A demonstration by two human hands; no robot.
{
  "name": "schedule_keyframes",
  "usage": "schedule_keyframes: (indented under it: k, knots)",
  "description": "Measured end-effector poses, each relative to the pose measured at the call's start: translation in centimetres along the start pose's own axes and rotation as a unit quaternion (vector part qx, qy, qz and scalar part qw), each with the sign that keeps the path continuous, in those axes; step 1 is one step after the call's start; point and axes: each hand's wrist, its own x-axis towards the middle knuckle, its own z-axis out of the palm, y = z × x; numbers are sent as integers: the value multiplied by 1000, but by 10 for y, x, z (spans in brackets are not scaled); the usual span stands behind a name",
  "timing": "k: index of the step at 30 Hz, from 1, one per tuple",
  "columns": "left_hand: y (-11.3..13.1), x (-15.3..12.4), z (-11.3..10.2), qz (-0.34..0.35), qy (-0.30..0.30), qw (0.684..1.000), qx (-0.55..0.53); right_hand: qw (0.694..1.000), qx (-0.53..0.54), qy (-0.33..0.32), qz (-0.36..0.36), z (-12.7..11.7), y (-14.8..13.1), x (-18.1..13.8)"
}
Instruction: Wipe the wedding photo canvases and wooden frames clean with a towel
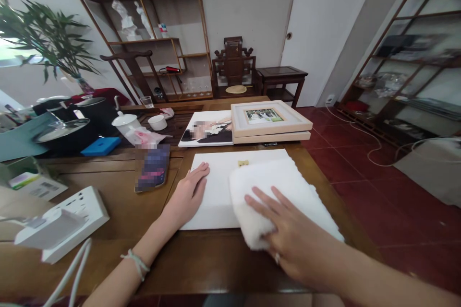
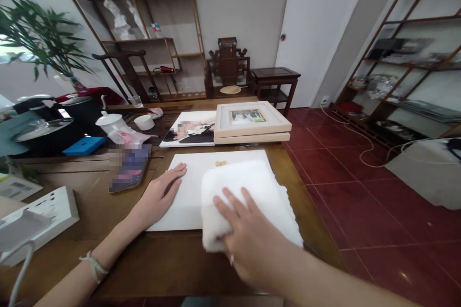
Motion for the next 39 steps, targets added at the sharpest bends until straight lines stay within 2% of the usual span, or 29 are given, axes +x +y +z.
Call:
schedule_keyframes:
  k: [3, 6, 8, 12, 17, 20, 23, 28, 32, 35, 39]
  knots:
    - [0, 2, 0, 4, 1, 1000, 2, 999, -13, 17, -46, 10, -18, -14]
    - [0, 2, 0, 5, 4, 1000, 2, 997, 21, 2, -73, 4, -13, -17]
    - [0, 2, 0, 5, 7, 1000, 2, 996, 59, -13, -66, -7, 0, -14]
    - [-1, 1, 0, 0, 7, 1000, 0, 997, 69, 13, 15, -23, 36, 0]
    - [0, 1, 0, -2, 5, 1000, -3, 994, -2, 61, 88, -20, 83, 20]
    - [1, 1, -2, -4, -1, 1000, -4, 991, -34, 86, 97, -18, 97, 25]
    - [2, 0, -2, -4, -5, 1000, -5, 995, -37, 63, 65, -19, 88, 19]
    - [1, 1, 0, -6, 0, 1000, -1, 999, -17, -8, 29, -18, 38, -14]
    - [0, 1, 1, 0, 2, 1000, 6, 1000, -8, -22, 8, -13, 5, -41]
    - [0, 1, 0, 6, 2, 1000, 11, 1000, -1, -19, -25, -15, 3, -51]
    - [1, 2, 0, 9, 5, 1000, 13, 999, 39, 5, -37, -24, 28, -47]
